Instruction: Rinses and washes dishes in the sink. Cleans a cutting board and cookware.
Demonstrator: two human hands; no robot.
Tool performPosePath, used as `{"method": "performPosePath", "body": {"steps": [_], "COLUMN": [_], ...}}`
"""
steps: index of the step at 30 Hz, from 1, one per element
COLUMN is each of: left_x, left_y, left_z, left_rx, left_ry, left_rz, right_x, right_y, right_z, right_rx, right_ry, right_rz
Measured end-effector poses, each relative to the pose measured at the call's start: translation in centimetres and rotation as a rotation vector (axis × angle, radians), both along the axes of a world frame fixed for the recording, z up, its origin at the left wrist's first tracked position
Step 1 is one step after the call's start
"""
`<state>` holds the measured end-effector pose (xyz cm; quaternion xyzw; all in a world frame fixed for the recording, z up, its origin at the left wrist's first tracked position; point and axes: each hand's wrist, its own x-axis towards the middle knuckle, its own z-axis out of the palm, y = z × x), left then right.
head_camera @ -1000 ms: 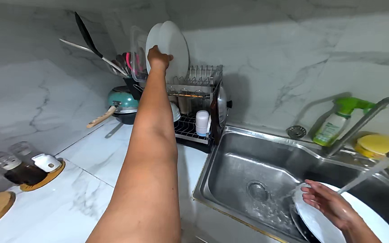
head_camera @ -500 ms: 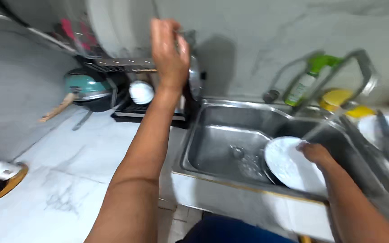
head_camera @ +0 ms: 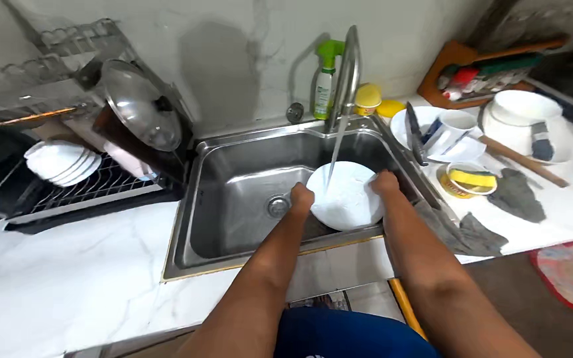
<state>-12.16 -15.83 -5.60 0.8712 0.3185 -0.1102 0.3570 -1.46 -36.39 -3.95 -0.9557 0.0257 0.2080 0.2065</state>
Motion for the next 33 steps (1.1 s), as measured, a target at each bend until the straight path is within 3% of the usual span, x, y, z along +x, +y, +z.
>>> {"method": "performPosePath", "body": {"steps": [15, 23, 33], "left_x": [0.6, 0.6, 0.6], "left_y": [-2.4, -0.5, 0.3], "left_z": [0.3, -2.4, -3.1], "left_rx": [-0.020, -0.060, -0.641], "left_ry": [-0.044, -0.097, -0.263], "left_rz": [-0.016, 0.106, 0.516], "right_x": [-0.4, 0.1, -0.2], "right_y": [0.2, 0.0, -0.4], "right_z": [0.9, -1.3, -1.1], "right_rx": [0.084, 0.113, 0.171], "right_ry": [0.042, -0.039, -0.029], "right_rz": [-0.064, -0.100, -0.111]}}
